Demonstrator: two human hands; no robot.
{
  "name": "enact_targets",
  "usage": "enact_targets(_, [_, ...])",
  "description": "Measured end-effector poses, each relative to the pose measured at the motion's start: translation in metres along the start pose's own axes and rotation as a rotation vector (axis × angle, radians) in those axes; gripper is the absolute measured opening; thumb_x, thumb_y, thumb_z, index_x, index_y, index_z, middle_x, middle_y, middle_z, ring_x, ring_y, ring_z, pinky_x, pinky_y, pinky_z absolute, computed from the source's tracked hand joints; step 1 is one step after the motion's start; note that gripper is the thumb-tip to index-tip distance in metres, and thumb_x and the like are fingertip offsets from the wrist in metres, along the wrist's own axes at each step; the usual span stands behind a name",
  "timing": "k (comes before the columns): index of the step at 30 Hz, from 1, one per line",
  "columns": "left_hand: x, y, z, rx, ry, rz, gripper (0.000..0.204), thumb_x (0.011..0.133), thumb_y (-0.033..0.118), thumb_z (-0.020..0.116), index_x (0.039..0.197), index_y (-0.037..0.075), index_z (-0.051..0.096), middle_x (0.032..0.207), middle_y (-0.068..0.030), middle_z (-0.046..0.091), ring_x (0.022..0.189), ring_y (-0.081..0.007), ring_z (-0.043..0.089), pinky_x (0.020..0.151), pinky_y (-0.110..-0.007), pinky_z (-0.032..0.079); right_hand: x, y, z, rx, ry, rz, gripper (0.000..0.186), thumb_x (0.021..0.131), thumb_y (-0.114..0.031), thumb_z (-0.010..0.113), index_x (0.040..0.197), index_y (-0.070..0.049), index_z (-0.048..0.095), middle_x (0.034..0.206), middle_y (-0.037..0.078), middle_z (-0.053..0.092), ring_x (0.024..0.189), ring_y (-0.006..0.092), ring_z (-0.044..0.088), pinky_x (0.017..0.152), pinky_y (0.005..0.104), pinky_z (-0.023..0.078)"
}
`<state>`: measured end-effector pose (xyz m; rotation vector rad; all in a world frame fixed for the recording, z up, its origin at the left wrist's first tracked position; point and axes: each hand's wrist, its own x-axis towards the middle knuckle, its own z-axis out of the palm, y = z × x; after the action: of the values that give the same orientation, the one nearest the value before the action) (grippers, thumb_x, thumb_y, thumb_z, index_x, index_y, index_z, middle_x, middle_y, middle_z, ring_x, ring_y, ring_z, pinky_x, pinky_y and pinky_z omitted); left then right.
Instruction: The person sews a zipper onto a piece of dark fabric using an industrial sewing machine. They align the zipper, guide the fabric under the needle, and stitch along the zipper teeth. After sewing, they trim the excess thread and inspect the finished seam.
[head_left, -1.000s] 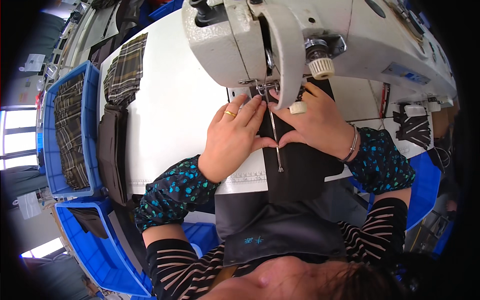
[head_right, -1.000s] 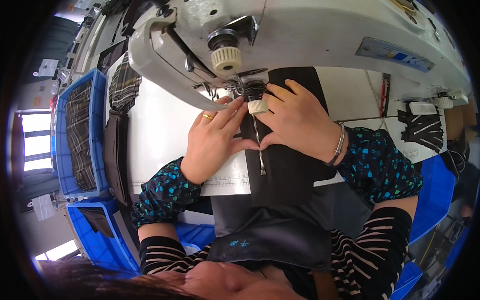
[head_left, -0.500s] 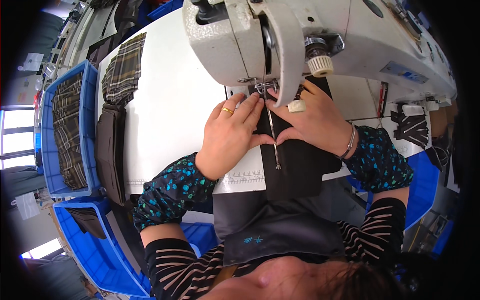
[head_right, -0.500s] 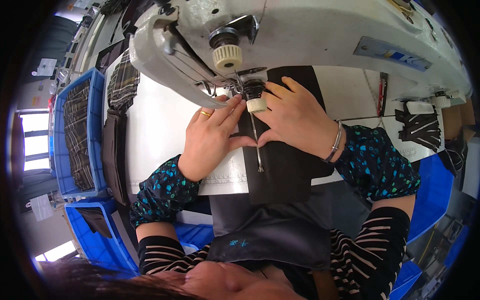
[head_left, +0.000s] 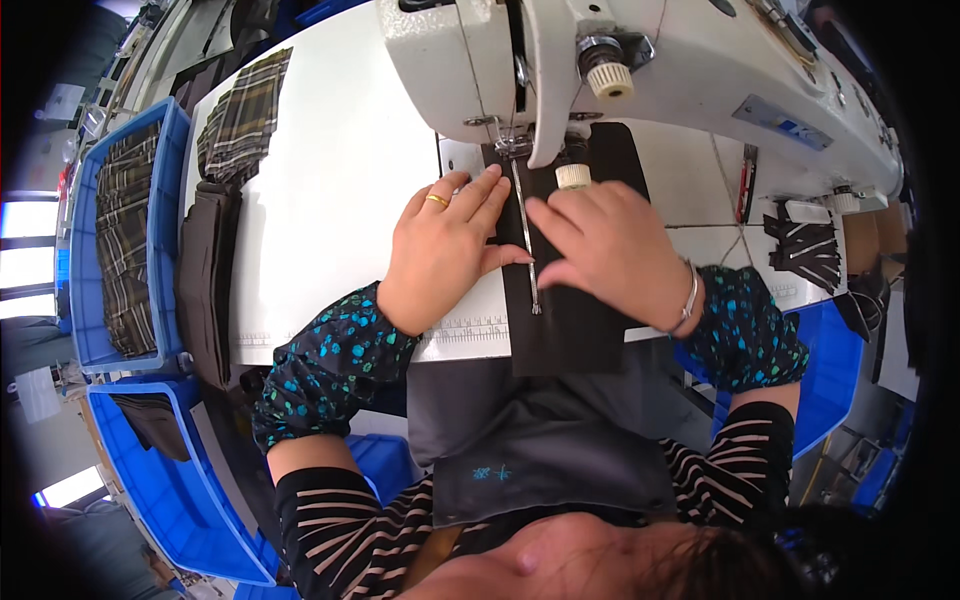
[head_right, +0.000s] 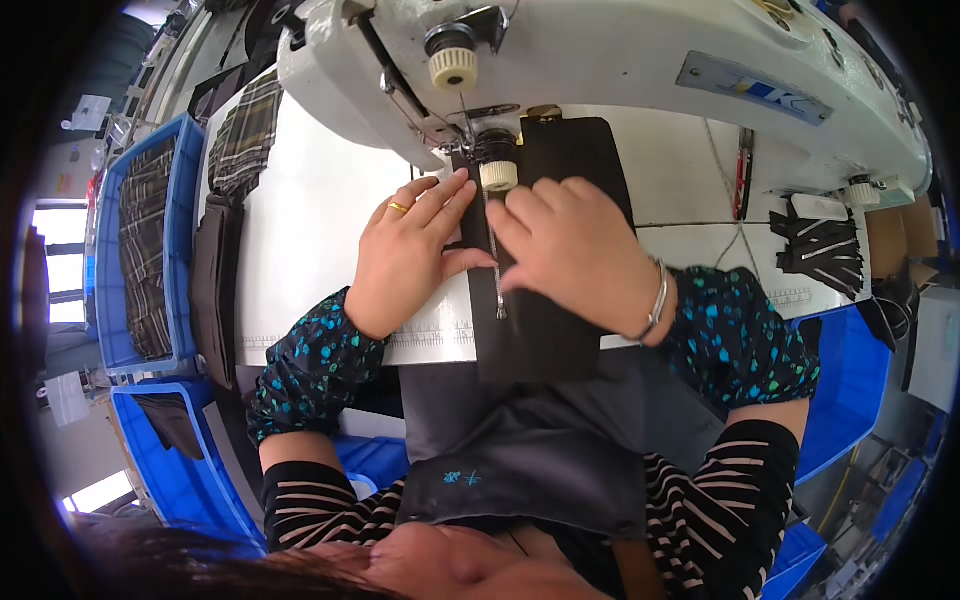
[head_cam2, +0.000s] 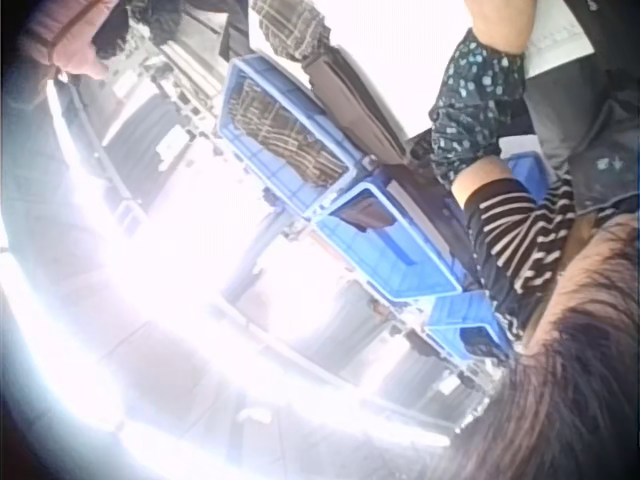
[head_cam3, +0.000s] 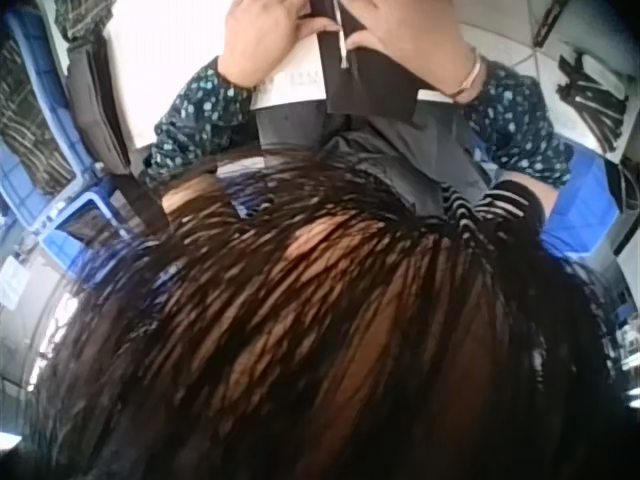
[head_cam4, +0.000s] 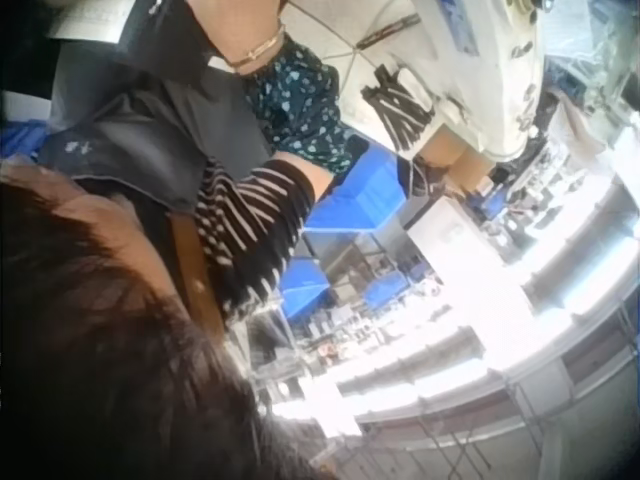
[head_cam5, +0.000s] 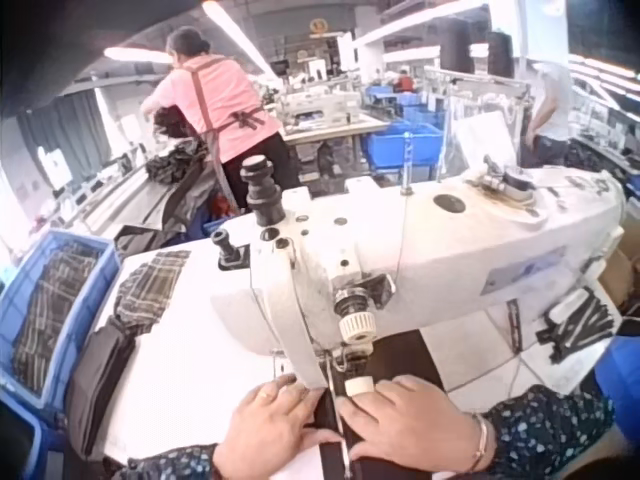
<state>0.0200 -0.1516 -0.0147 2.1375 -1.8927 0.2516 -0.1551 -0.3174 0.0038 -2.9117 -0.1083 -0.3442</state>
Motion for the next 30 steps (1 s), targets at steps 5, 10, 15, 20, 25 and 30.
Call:
enact_targets(5, [-0.025, 0.012, -0.006, -0.004, 0.041, -0.108, 0.053, 0.090, 0.033, 0.074, 0.132, 0.003, 0.065, 0.137, -0.0104, 0.065, 0.123, -0.0328, 0.061, 0.104, -0.043, 0.049, -0.049, -0.063, 0.011, 0.043, -0.111, -0.037, 0.097, 0.064, -0.046, 0.087, 0.141, 0.006, 0.056, 0.157, 0.021, 0.046, 0.143, 0.0397, 0.047, 0.113, 0.0487, 0.046])
enact_targets(10, [-0.060, 0.030, -0.027, -0.202, 0.148, -0.114, 0.025, 0.082, 0.011, 0.081, 0.105, 0.006, 0.073, 0.108, -0.0056, 0.073, 0.103, -0.0271, 0.069, 0.084, -0.037, 0.057, -0.051, -0.041, 0.014, 0.576, 0.097, 0.136, 0.049, 0.092, -0.023, 0.074, 0.135, -0.001, 0.066, 0.139, 0.017, 0.066, 0.131, 0.0344, 0.061, 0.110, 0.0443, 0.049])
enact_targets(15, [-0.062, 0.055, -0.025, -0.343, 0.259, 0.013, 0.023, 0.079, 0.006, 0.083, 0.100, 0.005, 0.074, 0.099, -0.0082, 0.074, 0.094, -0.0259, 0.071, 0.077, -0.036, 0.059, -0.045, -0.040, 0.009, 0.771, 0.125, 0.221, 0.032, 0.104, -0.020, 0.059, 0.127, 0.000, 0.071, 0.128, 0.016, 0.072, 0.128, 0.0334, 0.064, 0.109, 0.0423, 0.049])
enact_targets(20, [-0.061, 0.059, -0.016, -0.353, 0.251, 0.061, 0.024, 0.077, 0.006, 0.084, 0.099, 0.004, 0.073, 0.096, -0.0070, 0.074, 0.092, -0.0250, 0.072, 0.075, -0.035, 0.059, -0.047, -0.042, 0.014, 0.735, 0.125, 0.217, 0.033, 0.104, -0.020, 0.060, 0.127, 0.000, 0.070, 0.128, 0.015, 0.072, 0.129, 0.0333, 0.063, 0.110, 0.0424, 0.049])
enact_targets(25, [-0.063, 0.056, -0.009, -0.257, 0.387, 0.093, 0.022, 0.078, 0.011, 0.081, 0.098, 0.006, 0.075, 0.094, -0.0049, 0.073, 0.086, -0.0209, 0.072, 0.069, -0.032, 0.058, -0.046, -0.044, 0.013, 0.644, 0.099, 0.152, 0.039, 0.104, -0.026, 0.062, 0.133, 0.000, 0.067, 0.134, 0.016, 0.069, 0.132, 0.0344, 0.061, 0.112, 0.0440, 0.047])
enact_targets(30, [-0.063, 0.056, -0.006, -0.194, 0.414, 0.148, 0.022, 0.078, 0.013, 0.078, 0.099, 0.007, 0.075, 0.099, -0.0039, 0.073, 0.085, -0.0177, 0.072, 0.067, -0.030, 0.057, -0.055, -0.025, -0.001, 0.633, 0.184, 0.119, 0.051, 0.104, -0.034, 0.062, 0.141, 0.000, 0.060, 0.148, 0.021, 0.057, 0.142, 0.0390, 0.051, 0.117, 0.0456, 0.041])
